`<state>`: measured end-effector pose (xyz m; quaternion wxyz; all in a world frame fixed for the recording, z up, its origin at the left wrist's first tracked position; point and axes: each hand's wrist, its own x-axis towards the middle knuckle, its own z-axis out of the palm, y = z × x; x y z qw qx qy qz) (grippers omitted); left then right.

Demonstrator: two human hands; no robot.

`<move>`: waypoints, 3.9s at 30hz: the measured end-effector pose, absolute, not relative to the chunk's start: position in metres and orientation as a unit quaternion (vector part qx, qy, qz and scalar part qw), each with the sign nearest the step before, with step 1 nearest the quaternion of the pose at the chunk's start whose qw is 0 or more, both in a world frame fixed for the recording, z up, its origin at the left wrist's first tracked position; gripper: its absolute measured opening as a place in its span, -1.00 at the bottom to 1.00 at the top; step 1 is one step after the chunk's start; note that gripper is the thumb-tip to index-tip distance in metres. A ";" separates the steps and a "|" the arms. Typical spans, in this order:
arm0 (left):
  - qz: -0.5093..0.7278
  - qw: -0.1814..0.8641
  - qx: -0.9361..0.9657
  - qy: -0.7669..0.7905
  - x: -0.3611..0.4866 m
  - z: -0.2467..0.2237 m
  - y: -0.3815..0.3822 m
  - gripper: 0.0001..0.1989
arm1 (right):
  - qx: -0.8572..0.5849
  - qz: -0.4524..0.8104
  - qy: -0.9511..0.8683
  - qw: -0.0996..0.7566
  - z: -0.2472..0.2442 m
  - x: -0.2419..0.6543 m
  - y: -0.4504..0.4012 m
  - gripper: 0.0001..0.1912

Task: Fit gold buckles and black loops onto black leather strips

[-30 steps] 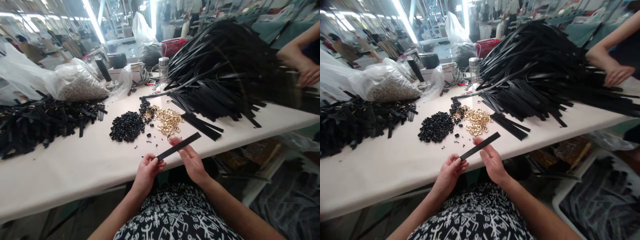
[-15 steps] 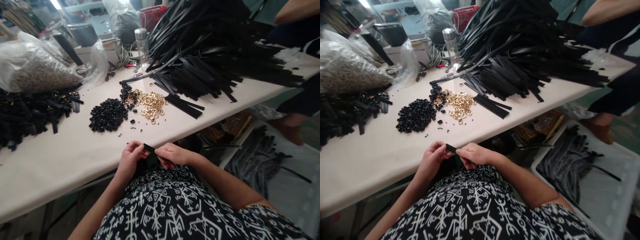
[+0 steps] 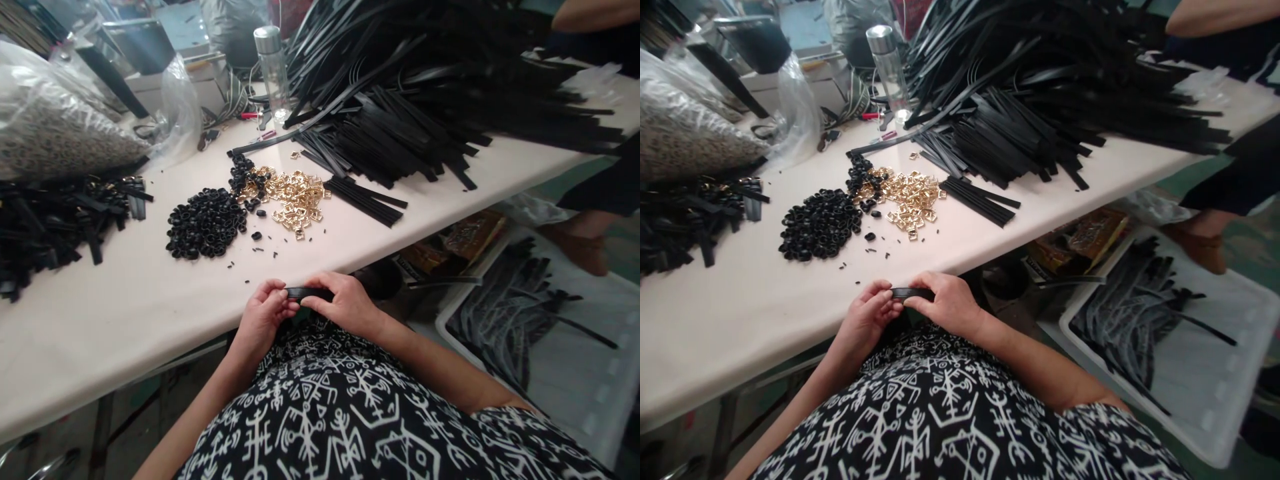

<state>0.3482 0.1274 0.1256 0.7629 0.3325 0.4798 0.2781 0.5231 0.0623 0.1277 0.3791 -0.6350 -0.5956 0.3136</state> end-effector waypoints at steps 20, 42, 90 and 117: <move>0.216 0.530 0.718 0.396 0.348 0.127 0.119 -0.80 | -0.612 0.249 -0.697 0.280 0.114 0.532 0.061 -0.89; 0.237 0.630 0.597 0.436 0.334 0.131 0.133 -0.81 | -0.594 0.269 -0.661 0.371 0.127 0.533 0.065 -0.93; 0.256 0.400 0.773 0.421 0.348 0.139 0.219 -0.87 | -0.595 0.071 -0.686 0.413 0.104 0.542 0.076 -0.75; 0.263 0.796 0.350 0.419 0.382 0.136 0.158 -0.67 | -0.615 -0.016 -0.685 0.390 0.130 0.530 0.074 -0.69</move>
